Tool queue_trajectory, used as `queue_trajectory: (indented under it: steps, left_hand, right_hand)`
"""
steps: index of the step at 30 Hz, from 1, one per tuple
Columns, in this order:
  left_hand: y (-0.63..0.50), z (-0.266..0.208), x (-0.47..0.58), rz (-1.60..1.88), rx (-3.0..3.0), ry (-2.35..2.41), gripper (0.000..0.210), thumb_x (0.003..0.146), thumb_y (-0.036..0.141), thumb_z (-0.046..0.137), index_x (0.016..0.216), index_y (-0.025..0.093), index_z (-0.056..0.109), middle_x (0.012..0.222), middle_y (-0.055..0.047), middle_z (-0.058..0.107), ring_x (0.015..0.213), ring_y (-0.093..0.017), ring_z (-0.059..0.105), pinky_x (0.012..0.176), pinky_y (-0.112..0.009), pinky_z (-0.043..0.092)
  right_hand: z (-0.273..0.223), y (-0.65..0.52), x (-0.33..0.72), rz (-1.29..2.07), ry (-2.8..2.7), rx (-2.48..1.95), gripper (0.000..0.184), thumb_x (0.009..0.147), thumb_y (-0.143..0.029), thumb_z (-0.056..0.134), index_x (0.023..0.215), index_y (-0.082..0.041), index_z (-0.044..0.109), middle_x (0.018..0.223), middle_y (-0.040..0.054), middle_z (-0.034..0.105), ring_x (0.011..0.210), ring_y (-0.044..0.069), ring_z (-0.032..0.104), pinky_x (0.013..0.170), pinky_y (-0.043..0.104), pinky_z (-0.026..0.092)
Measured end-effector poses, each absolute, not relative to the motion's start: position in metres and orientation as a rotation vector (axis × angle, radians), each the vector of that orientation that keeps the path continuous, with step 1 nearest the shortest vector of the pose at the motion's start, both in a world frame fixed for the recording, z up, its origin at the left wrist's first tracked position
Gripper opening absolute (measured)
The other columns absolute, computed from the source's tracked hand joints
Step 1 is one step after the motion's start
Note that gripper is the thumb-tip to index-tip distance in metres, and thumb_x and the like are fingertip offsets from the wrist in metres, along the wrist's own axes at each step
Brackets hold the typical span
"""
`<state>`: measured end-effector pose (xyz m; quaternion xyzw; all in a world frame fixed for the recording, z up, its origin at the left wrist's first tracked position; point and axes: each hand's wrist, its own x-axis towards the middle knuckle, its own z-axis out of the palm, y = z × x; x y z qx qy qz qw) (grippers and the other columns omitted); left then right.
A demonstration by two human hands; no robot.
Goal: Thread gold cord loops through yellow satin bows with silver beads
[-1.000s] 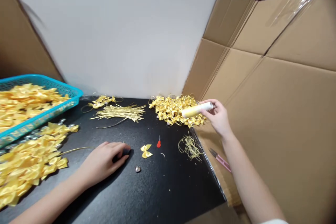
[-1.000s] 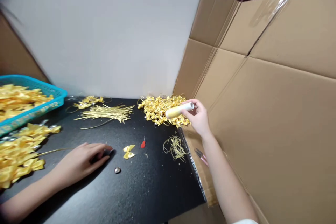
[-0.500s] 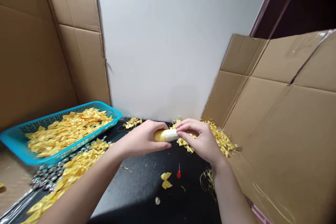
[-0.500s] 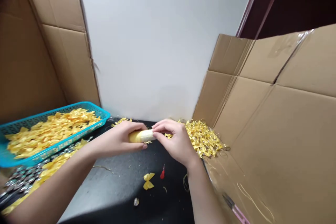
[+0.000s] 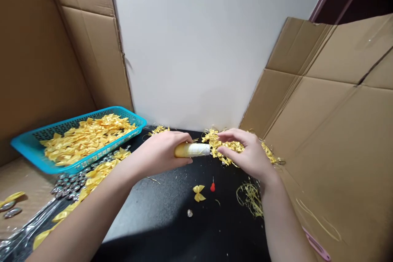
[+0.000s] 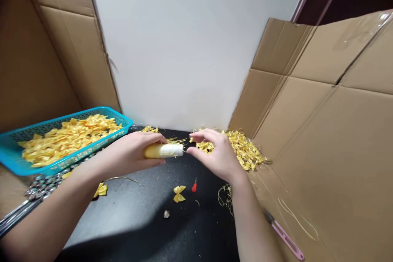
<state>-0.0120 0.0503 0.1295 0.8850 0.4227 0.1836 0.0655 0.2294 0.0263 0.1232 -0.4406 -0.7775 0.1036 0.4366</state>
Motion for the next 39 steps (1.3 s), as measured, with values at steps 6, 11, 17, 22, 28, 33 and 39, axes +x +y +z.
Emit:
queue_trajectory:
  steps: [6,11,17,22,28,33,39]
  left_hand:
    - [0.045,0.130,-0.008,0.582,2.731,1.284,0.025,0.075,0.038,0.065,0.095,0.024,0.063,0.086,-0.001,0.069,0.073,-0.019,0.061,0.061,-0.026,0.038]
    - [0.047,0.128,-0.007,0.565,2.758,1.343,0.024,0.074,0.037,0.067,0.094,0.023,0.064,0.086,-0.001,0.068,0.069,-0.018,0.060,0.060,-0.027,0.037]
    - [0.052,0.126,-0.010,0.608,2.709,1.280,0.026,0.074,0.040,0.068,0.092,0.022,0.063,0.082,-0.001,0.067,0.071,-0.017,0.059,0.061,-0.026,0.037]
    - [0.054,0.126,-0.011,0.623,2.717,1.273,0.026,0.073,0.041,0.069,0.090,0.022,0.062,0.081,-0.001,0.066,0.071,-0.017,0.058,0.061,-0.026,0.037]
    - [0.053,0.123,-0.007,0.601,2.744,1.256,0.026,0.074,0.038,0.067,0.094,0.021,0.063,0.085,-0.002,0.067,0.073,-0.018,0.060,0.062,-0.027,0.039]
    - [0.055,0.119,-0.007,0.627,2.737,1.199,0.022,0.074,0.025,0.062,0.095,0.020,0.063,0.089,-0.003,0.067,0.077,-0.018,0.060,0.067,-0.027,0.041]
    - [0.063,0.126,-0.017,0.740,2.583,1.214,0.032,0.071,0.035,0.067,0.097,0.019,0.058,0.085,-0.002,0.064,0.072,-0.015,0.056,0.064,-0.025,0.040]
  right_hand:
    - [0.120,0.020,0.220,0.287,-2.064,-1.031,0.011,0.081,-0.022,0.069,0.090,-0.022,0.073,0.090,0.0020,0.074,0.082,0.016,0.067,0.076,0.030,0.052]
    - [0.117,0.022,0.217,0.208,-2.035,-0.976,0.010,0.082,-0.016,0.066,0.079,-0.022,0.073,0.076,0.0005,0.072,0.070,0.014,0.065,0.068,0.029,0.049]
    - [0.124,0.016,0.220,0.218,-2.071,-1.010,0.010,0.083,-0.016,0.062,0.077,-0.020,0.068,0.076,-0.0015,0.069,0.071,0.012,0.063,0.068,0.027,0.047]
    - [0.128,0.012,0.223,0.155,-2.035,-1.051,0.006,0.081,-0.016,0.062,0.079,-0.021,0.065,0.082,-0.0004,0.068,0.078,0.015,0.062,0.074,0.030,0.047]
    - [0.116,0.019,0.209,0.013,-2.105,-0.996,0.004,0.081,-0.023,0.067,0.085,-0.024,0.067,0.096,0.0016,0.068,0.091,0.019,0.059,0.085,0.036,0.045]
    - [0.108,0.024,0.202,-0.077,-2.159,-1.002,0.012,0.086,-0.018,0.061,0.077,-0.024,0.065,0.093,0.0006,0.068,0.091,0.019,0.056,0.086,0.038,0.040]
    - [0.118,0.020,0.213,-0.050,-2.132,-1.046,0.011,0.086,-0.018,0.062,0.076,-0.023,0.062,0.096,0.0011,0.065,0.095,0.020,0.054,0.086,0.037,0.041]
